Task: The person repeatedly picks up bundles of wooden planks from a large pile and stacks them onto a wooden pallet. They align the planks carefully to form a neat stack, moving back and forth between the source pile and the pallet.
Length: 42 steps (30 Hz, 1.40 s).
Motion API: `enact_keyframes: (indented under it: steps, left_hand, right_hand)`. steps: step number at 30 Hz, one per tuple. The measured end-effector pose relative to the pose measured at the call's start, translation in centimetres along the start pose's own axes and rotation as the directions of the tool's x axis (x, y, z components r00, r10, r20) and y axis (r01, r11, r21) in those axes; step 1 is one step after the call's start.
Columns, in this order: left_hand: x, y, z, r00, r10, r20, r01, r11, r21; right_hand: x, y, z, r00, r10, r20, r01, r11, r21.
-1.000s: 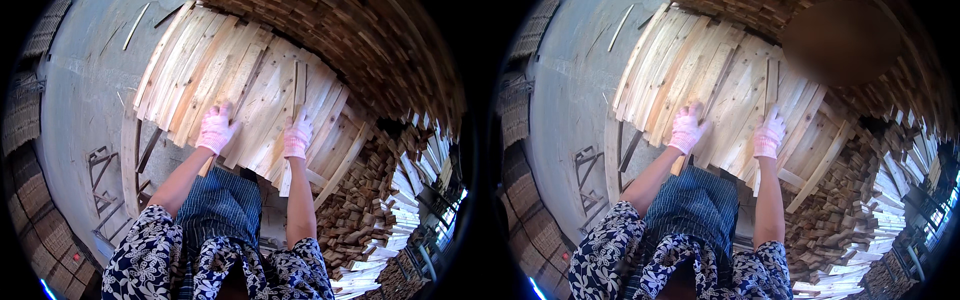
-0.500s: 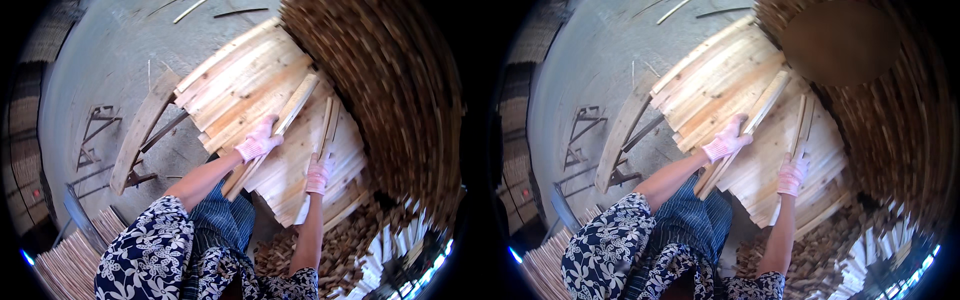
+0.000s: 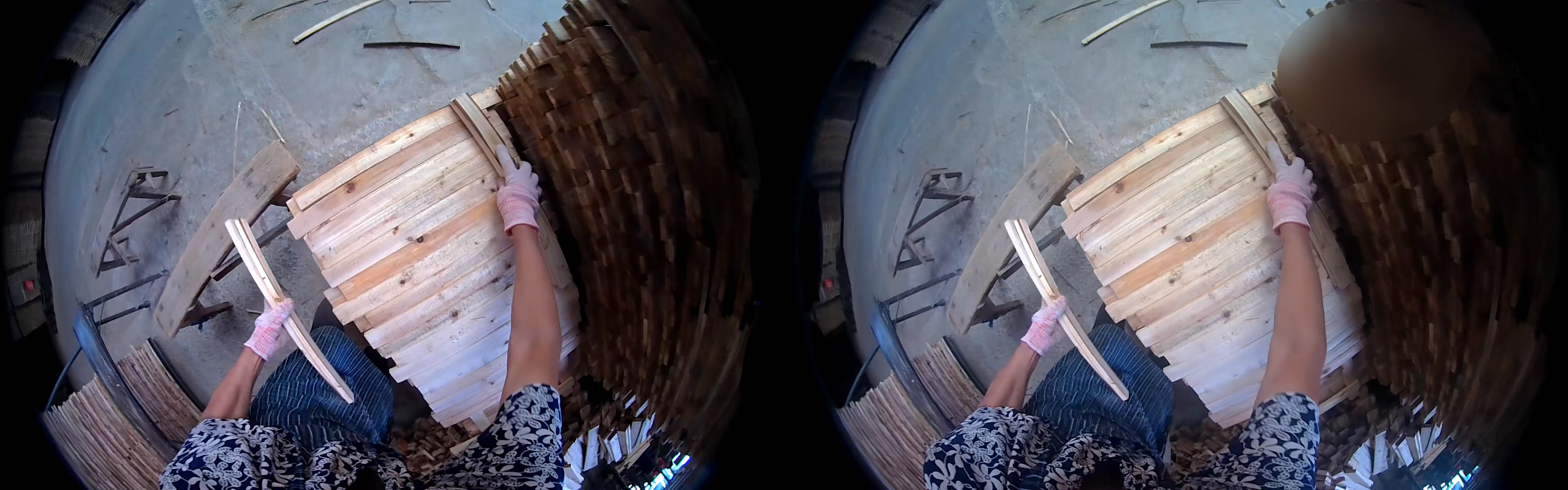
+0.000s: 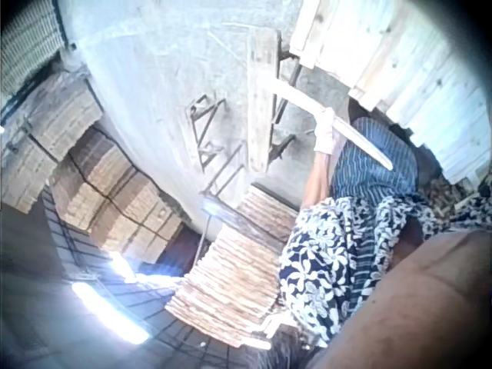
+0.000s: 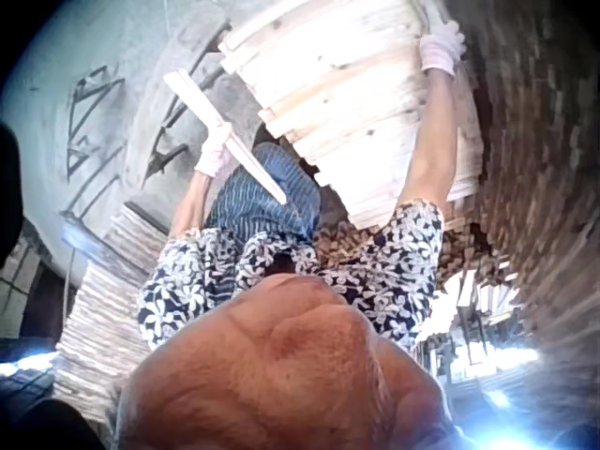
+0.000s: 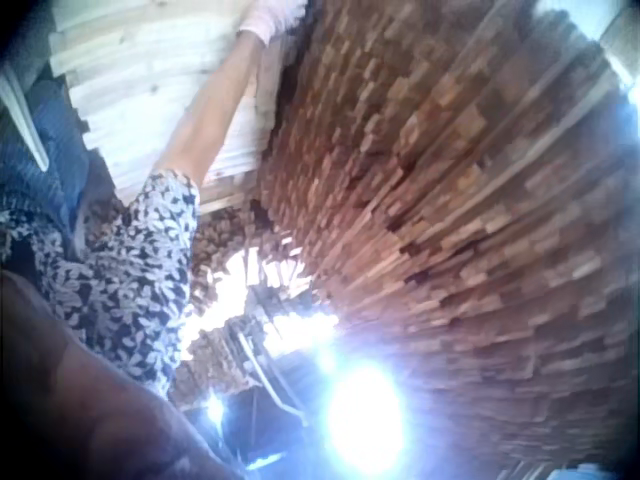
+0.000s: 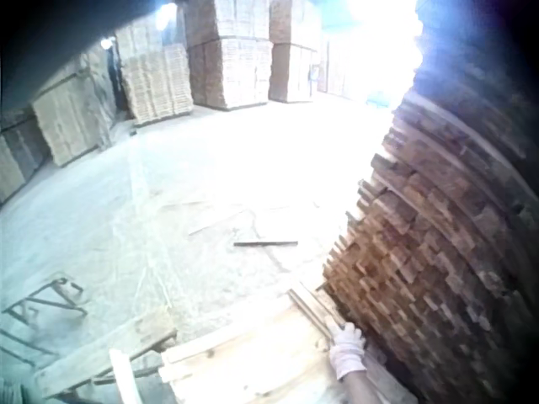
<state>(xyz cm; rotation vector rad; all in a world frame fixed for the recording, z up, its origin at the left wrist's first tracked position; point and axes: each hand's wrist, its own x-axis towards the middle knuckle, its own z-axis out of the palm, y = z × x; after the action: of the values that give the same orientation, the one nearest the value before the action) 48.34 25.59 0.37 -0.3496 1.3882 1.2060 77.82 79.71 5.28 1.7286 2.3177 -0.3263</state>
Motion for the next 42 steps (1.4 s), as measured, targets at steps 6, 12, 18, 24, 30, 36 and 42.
enact_keyframes:
  steps: [6,12,18,24,30,36,42]
  left_hand:
    - [6.3,-4.5,9.4,0.989,-0.072,0.131,0.092,0.984,-0.151]
    - [4.3,0.9,12.7,0.931,-0.206,0.301,0.252,0.96,-0.123]
    - [1.2,3.8,7.3,0.918,-0.323,0.228,0.338,0.941,-0.025]
    - [5.1,3.1,11.1,0.964,-0.183,0.191,0.176,0.983,0.053]
    - [4.9,5.5,11.0,0.887,-0.351,0.3,0.337,0.936,0.099]
    - [-3.0,-1.4,4.2,0.824,-0.529,0.203,0.534,0.845,0.037]
    - [-5.9,-13.7,7.3,0.731,-0.616,0.294,0.627,0.776,0.066]
  right_hand:
    - [0.8,0.2,1.1,0.999,0.046,0.01,-0.047,0.997,0.06]
    - [2.3,0.8,-0.4,0.996,0.07,0.046,-0.073,0.995,0.067]
    - [1.8,0.5,1.5,0.997,0.063,-0.035,-0.061,0.996,0.063]
    - [1.9,1.6,3.2,0.952,-0.096,-0.29,0.083,0.995,-0.06]
    - [-2.4,-1.3,-0.3,0.957,-0.008,-0.289,0.023,0.998,0.05]
    - [-27.2,11.8,4.2,0.943,0.218,-0.251,-0.201,0.975,0.092]
    - [-44.1,18.9,15.4,0.468,0.824,0.32,-0.883,0.419,0.213]
